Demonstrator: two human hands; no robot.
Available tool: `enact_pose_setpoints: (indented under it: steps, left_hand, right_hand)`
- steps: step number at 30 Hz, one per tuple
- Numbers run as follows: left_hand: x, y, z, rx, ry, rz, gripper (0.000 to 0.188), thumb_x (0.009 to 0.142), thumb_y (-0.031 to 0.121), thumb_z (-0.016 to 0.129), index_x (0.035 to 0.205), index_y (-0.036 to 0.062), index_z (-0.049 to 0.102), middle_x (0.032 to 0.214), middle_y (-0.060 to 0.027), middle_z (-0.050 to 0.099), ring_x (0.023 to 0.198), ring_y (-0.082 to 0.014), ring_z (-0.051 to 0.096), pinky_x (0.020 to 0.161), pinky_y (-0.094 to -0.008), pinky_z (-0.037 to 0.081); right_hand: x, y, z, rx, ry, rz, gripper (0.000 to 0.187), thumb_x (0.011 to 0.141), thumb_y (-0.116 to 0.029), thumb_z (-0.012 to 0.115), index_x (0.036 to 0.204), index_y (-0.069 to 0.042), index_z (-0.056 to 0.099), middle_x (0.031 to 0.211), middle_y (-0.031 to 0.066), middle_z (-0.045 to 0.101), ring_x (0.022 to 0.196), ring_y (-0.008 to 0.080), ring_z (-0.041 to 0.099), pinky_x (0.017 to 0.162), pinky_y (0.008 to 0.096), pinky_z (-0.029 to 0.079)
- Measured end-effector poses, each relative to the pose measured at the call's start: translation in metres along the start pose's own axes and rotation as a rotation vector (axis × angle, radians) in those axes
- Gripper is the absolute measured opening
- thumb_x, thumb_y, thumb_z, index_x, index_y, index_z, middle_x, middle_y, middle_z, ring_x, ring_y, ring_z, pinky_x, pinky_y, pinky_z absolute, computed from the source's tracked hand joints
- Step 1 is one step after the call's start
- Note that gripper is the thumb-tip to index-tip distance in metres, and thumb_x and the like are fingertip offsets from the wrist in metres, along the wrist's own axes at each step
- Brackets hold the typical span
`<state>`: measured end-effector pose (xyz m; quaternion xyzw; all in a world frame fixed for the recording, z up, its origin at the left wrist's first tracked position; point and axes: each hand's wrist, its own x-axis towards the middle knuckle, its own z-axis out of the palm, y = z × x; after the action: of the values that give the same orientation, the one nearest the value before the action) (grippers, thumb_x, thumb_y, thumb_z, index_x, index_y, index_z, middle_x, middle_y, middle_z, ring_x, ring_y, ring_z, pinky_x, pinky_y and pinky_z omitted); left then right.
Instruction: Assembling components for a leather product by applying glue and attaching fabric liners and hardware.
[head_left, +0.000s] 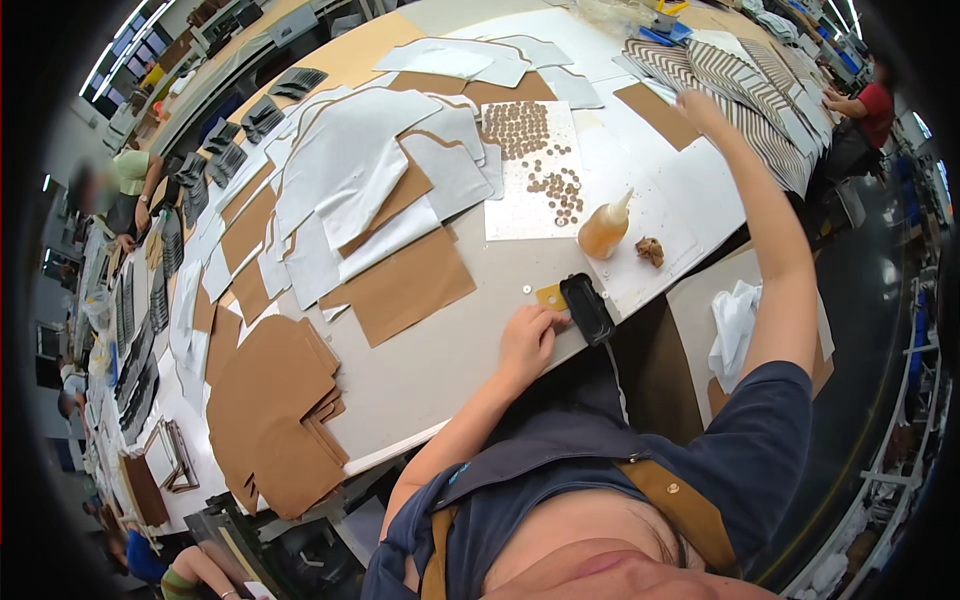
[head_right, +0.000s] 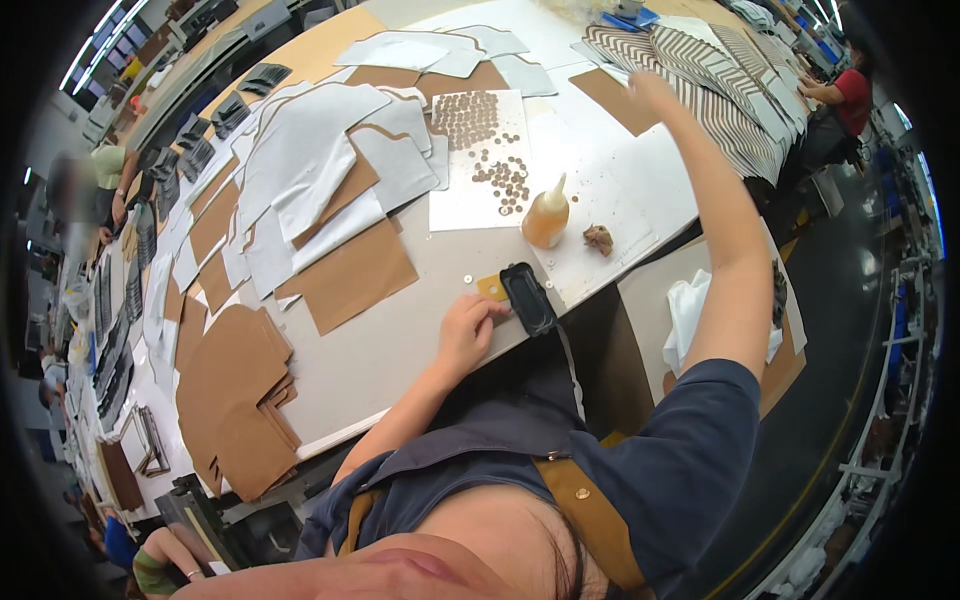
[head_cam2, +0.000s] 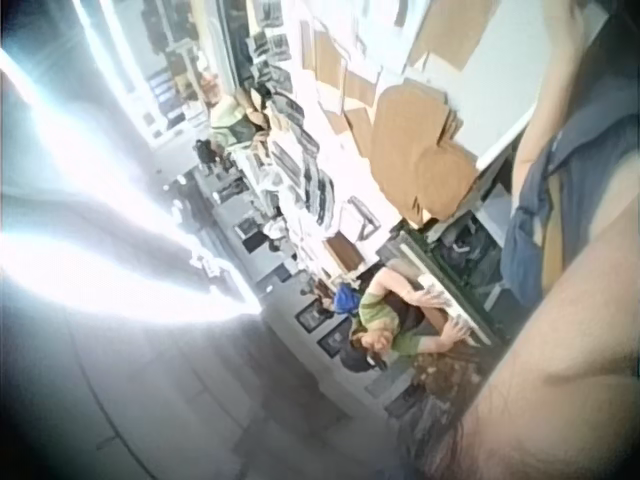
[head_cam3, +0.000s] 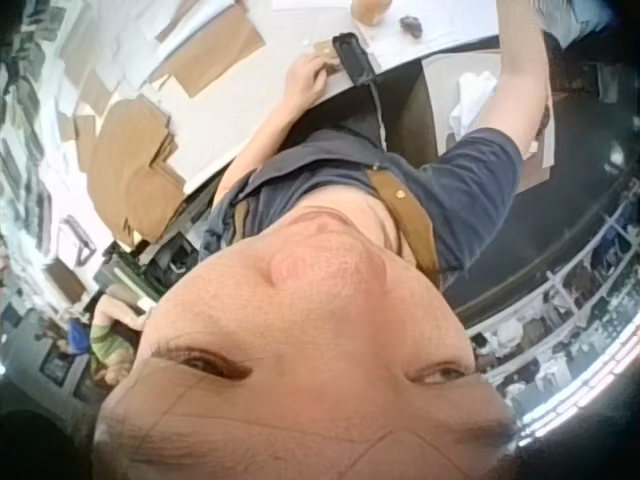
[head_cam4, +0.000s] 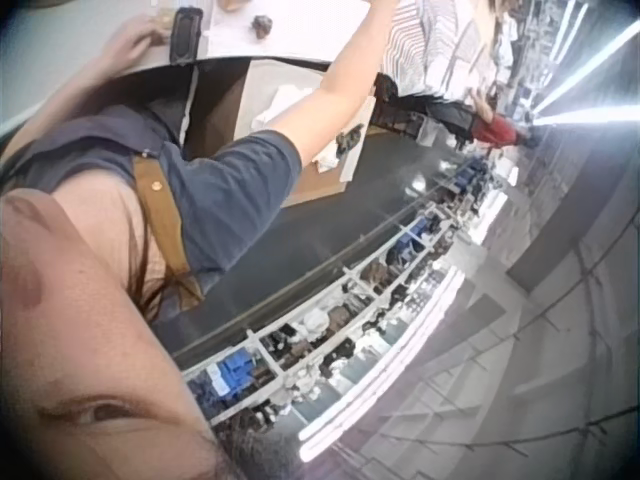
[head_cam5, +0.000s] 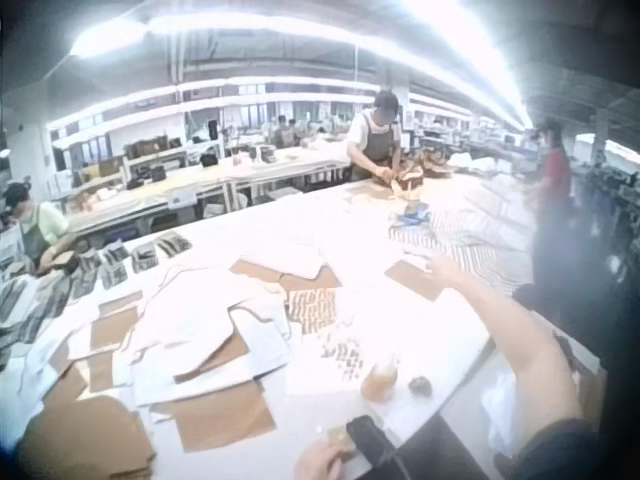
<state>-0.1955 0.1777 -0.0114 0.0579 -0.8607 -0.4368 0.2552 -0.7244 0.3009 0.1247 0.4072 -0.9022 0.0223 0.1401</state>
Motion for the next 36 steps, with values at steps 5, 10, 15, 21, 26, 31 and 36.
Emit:
enact_pose_setpoints:
  steps: [5, 10, 15, 21, 26, 31, 36]
  left_hand:
    - [-0.001, 0.005, -0.004, 0.003, -0.013, -0.072, 0.022, 0.081, -0.007, 0.058, 0.093, 0.0045, 0.072, 0.094, -0.0098, 0.071, 0.091, -0.0302, 0.065, 0.084, -0.0395, 0.051]
    - [0.002, 0.011, -0.006, 0.011, -0.019, -0.116, 0.022, 0.08, -0.008, 0.058, 0.093, 0.0039, 0.071, 0.093, -0.0095, 0.071, 0.09, -0.0305, 0.065, 0.083, -0.0393, 0.051]
    - [0.006, 0.011, -0.004, 0.022, -0.039, -0.106, 0.022, 0.08, -0.009, 0.058, 0.093, 0.0037, 0.071, 0.093, -0.0094, 0.071, 0.09, -0.0306, 0.065, 0.082, -0.0395, 0.051]
    - [-0.001, 0.01, -0.001, -0.054, 0.008, -0.163, 0.024, 0.08, -0.01, 0.056, 0.094, 0.0031, 0.071, 0.09, -0.0114, 0.069, 0.086, -0.0304, 0.064, 0.078, -0.0382, 0.051]
    - [-0.004, 0.009, 0.0, -0.204, 0.06, -0.193, 0.028, 0.084, -0.014, 0.051, 0.098, 0.0012, 0.071, 0.088, -0.0111, 0.065, 0.079, -0.0229, 0.062, 0.073, -0.0315, 0.05]
    - [-0.011, 0.002, -0.011, -0.274, 0.247, -0.102, 0.027, 0.092, -0.012, 0.048, 0.103, -0.0001, 0.069, 0.093, -0.0092, 0.068, 0.084, -0.0173, 0.064, 0.077, -0.028, 0.049]
    - [-0.007, 0.016, -0.066, -0.569, 0.356, -0.161, 0.036, 0.104, 0.007, 0.049, 0.14, 0.0029, 0.052, 0.121, -0.0092, 0.065, 0.113, -0.0172, 0.061, 0.092, -0.0325, 0.049]
  right_hand:
    - [-0.035, -0.014, 0.111, -0.031, -0.048, 0.092, 0.022, 0.09, -0.02, 0.061, 0.096, 0.0, 0.069, 0.101, 0.0212, 0.07, 0.099, 0.04, 0.067, 0.085, 0.0491, 0.054]
    - [-0.014, -0.016, 0.14, -0.138, 0.077, 0.177, 0.009, 0.089, -0.005, 0.062, 0.087, -0.004, 0.071, 0.094, 0.0192, 0.072, 0.097, 0.0337, 0.071, 0.078, 0.0434, 0.06]
    - [-0.007, 0.002, 0.144, -0.166, 0.146, 0.245, 0.009, 0.09, -0.005, 0.06, 0.091, -0.002, 0.068, 0.089, 0.0183, 0.073, 0.084, 0.0352, 0.074, 0.073, 0.044, 0.061]
    - [-0.012, -0.005, 0.068, 0.057, 0.367, 0.229, 0.013, 0.091, -0.012, 0.057, 0.093, -0.002, 0.065, 0.088, 0.0196, 0.072, 0.081, 0.038, 0.072, 0.071, 0.0481, 0.058]
    - [0.008, -0.02, -0.083, 0.151, 0.57, 0.207, 0.025, 0.092, -0.023, 0.06, 0.109, -0.008, 0.068, 0.094, 0.0198, 0.072, 0.086, 0.0375, 0.07, 0.076, 0.0472, 0.057]
    - [-0.002, -0.16, -0.236, 0.365, 0.709, -0.345, 0.018, 0.088, -0.006, 0.055, 0.099, 0.003, 0.067, 0.08, 0.0238, 0.065, 0.073, 0.0379, 0.068, 0.069, 0.0432, 0.053]
    - [-0.045, -0.286, -0.289, 0.382, 0.747, -0.836, 0.005, 0.087, -0.001, 0.06, 0.089, 0.002, 0.064, 0.074, 0.0144, 0.064, 0.065, 0.0272, 0.065, 0.061, 0.0363, 0.053]
